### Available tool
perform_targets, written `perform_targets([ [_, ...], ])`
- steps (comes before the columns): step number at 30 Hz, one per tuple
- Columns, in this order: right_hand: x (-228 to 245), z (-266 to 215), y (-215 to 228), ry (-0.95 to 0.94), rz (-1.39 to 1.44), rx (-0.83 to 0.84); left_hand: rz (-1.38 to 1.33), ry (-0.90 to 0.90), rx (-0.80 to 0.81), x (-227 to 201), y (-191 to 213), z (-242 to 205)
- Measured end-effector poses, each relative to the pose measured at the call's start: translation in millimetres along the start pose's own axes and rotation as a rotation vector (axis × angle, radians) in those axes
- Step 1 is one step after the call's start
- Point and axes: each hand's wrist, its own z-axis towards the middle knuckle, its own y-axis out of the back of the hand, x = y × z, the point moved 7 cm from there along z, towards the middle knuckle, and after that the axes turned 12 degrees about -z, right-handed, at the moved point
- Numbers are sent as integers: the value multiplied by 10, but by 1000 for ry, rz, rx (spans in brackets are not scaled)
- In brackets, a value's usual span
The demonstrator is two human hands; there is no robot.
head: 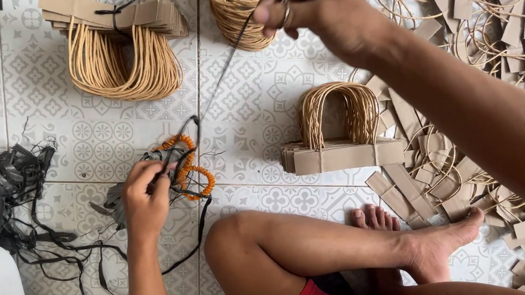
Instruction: Tying black strings around bundles of cardboard bag handles to secure them for packaging or further processing.
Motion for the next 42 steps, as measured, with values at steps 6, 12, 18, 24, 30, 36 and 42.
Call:
perform_targets([
  [6,52,-106,285,59,80,-42,-504,313,-290,635,364,-273],
  [12,14,-205,625,36,72,-161,-773,448,-505,805,526,-403],
  [18,2,-284,808,9,50,-215,-1332,321,-498,878,561,-488],
  [24,-75,-313,982,-53,62,-308,-779,399,-140,1076,478,-545],
  [30,-216,-428,1068,-31,70,-227,-1175,287,-208,959,401,-522],
  [36,-491,-712,1268,1,2,-131,-1159,162,-448,1053,518,-537],
  [42,-370,-964,1501,14,77,-195,-906,376,-144,1331,343,-608],
])
